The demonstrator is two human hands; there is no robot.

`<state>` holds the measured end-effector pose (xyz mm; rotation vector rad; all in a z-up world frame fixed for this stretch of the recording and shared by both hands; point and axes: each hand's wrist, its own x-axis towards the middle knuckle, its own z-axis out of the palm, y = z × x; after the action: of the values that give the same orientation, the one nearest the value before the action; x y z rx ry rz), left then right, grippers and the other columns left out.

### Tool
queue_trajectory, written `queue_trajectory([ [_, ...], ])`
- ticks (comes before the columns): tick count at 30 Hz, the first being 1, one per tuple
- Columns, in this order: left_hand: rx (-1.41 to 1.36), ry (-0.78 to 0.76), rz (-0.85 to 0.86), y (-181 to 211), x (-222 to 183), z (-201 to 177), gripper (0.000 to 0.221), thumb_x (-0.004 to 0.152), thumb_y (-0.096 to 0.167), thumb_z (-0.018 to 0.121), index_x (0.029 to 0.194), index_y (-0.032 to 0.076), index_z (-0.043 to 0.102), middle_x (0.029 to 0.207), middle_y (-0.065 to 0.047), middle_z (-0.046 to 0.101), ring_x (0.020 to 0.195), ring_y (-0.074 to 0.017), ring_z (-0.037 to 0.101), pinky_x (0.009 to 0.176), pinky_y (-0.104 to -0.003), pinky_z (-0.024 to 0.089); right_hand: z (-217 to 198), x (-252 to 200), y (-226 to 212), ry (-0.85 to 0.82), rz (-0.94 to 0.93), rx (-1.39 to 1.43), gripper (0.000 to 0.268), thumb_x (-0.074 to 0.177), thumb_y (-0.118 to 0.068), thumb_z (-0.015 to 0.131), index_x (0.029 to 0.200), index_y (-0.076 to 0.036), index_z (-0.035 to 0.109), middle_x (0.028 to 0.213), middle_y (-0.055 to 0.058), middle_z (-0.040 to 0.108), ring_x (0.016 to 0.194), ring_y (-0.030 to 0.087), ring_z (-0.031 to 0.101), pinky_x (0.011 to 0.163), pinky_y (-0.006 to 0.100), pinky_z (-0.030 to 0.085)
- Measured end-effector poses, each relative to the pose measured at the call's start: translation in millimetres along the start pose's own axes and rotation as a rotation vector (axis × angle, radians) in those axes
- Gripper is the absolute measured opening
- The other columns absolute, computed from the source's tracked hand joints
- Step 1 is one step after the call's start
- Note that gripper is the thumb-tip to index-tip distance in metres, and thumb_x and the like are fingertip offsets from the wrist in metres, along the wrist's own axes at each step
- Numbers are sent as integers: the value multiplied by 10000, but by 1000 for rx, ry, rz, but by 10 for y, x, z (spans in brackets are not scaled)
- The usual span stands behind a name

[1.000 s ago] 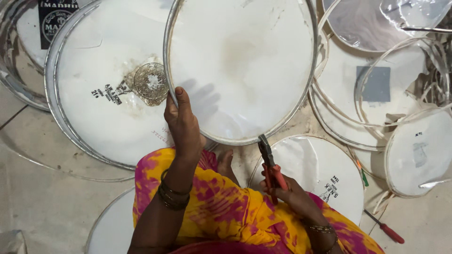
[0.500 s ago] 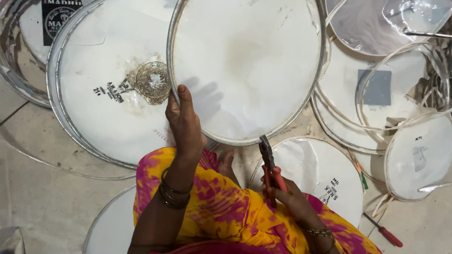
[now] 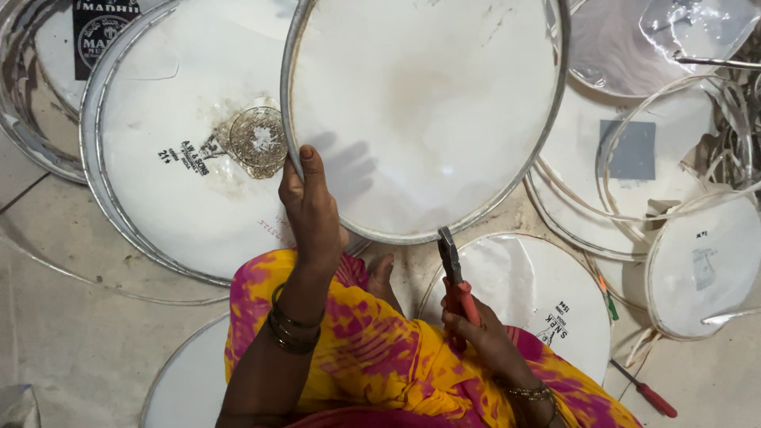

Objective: The person uses pliers to cut and remove metal rings and mesh from drum heads, then uses a thin tool to press a new white cord into the rim of a drum component while sitting on the floor.

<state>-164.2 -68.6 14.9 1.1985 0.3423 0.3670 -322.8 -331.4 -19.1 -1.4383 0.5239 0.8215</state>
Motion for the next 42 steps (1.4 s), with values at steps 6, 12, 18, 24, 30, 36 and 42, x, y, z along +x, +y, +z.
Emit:
queue_trajectory([
  [6,-17,-7,1,-44,26,14,349,1097,398,540,927,94,516,784,94,297,710,-28,238,597,-246,216,7,38,-42,-55,-68,-4,504,872,-180,630,1358,-110,513,1159,98,652,954,158,647,679,324,537],
  [12,-14,-35,71,-112,7,27,352,1114,387,547,954,75,525,799,94,304,738,-30,252,625,-258,231,35,40,9,23,-155,18,583,870,-143,620,1419,-126,424,1385,80,613,1149,243,675,787,369,594],
  [18,70,-15,46,-115,-2,42,355,1101,386,533,914,84,515,749,99,278,679,-29,228,567,-256,202,-81,81,110,-50,-191,64,616,842,-71,644,1449,-60,541,1391,140,587,1304,274,587,1025,400,489],
  [24,23,-11,-1,-130,1,39,344,1098,379,541,927,82,514,755,95,279,673,-32,222,556,-262,190,-181,-1,32,-216,-209,268,726,742,-104,680,1415,-1,426,1566,134,467,1420,355,488,1118,515,391],
  [30,21,52,-65,-69,14,61,362,1074,400,546,910,79,505,733,97,260,637,-30,203,522,-251,174,-116,-72,-100,-285,-241,330,896,729,-220,715,1514,36,367,1580,201,426,1478,403,421,1211,545,309],
  [36,-6,117,-137,-71,105,-18,427,1033,404,565,1229,26,574,736,95,308,582,-28,216,472,-240,177,-135,-97,-129,-290,-188,411,887,703,-256,744,1487,-38,391,1566,215,413,1460,427,415,1206,569,311],
  [42,-20,138,-147,-192,212,-133,565,1051,408,591,1418,-19,543,822,71,360,642,-25,249,520,-229,217,-195,-71,-24,-329,-219,498,502,737,-236,786,1144,-47,561,1583,265,382,1513,446,365,1230,584,272],
])
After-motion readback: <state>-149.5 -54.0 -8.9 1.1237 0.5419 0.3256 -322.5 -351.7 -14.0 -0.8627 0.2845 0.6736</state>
